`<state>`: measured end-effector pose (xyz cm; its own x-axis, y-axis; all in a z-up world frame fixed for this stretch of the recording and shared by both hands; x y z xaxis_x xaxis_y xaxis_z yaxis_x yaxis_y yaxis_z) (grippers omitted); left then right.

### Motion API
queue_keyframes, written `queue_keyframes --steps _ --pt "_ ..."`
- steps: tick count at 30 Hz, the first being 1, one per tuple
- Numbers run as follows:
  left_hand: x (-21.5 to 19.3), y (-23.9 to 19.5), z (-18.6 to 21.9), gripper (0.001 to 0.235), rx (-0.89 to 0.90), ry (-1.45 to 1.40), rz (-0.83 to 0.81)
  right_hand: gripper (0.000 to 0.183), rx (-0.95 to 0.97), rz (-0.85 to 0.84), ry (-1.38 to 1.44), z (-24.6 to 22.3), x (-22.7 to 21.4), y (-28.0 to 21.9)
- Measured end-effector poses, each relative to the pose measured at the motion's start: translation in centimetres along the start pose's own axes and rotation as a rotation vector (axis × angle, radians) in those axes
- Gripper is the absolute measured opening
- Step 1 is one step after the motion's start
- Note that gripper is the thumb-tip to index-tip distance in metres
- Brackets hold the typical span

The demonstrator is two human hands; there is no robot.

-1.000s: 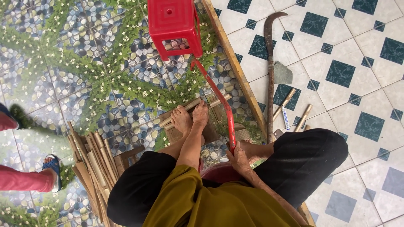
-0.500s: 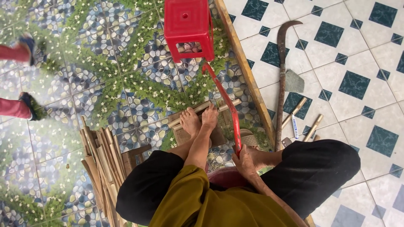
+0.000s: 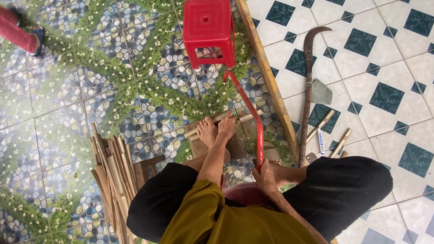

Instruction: The person sits on the floor and uses a red bow saw to cut a bamboo stick that is held in place by their feet. They maintain a steady back-and-forth sawing motion throughout the clip.

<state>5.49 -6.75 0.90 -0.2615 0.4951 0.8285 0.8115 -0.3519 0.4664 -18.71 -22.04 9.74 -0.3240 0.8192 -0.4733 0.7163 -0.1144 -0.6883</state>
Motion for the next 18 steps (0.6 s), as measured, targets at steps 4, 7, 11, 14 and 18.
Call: queue_keyframes --steps 4,7,11,14,18 --pt "0.6 -0.5 1.0 0.054 0.117 -0.508 -0.172 0.057 0.013 -0.006 -0.015 -0.2 -0.5 -0.3" --pt "0.2 -1.4 3.1 0.049 0.219 -0.942 -0.311 0.051 -0.001 -0.001 -0.021 -1.0 -0.6 -0.5" --pt "-0.8 -2.8 4.9 0.043 0.378 -1.601 -0.51 0.043 -0.036 0.02 0.001 -1.7 -0.8 -0.8" --pt "-1.1 -3.4 5.0 0.04 0.494 -2.035 -0.644 0.042 -0.024 0.035 -0.003 -1.7 -0.8 -1.4" --pt "-1.0 -3.5 4.5 0.037 0.596 -2.455 -0.818 0.044 -0.019 0.029 -0.035 -0.4 0.3 0.1"
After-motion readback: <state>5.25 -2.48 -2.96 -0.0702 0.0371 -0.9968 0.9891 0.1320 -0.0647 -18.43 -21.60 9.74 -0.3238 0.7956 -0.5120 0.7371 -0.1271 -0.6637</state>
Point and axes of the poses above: each hand's wrist, its own y-axis towards the middle knuckle, its own x-axis out of the palm, z = x × y, the point moved 9 cm from there along y, towards the middle knuckle, and after that the axes turned 1 degree about -z, right-handed, at the moved point
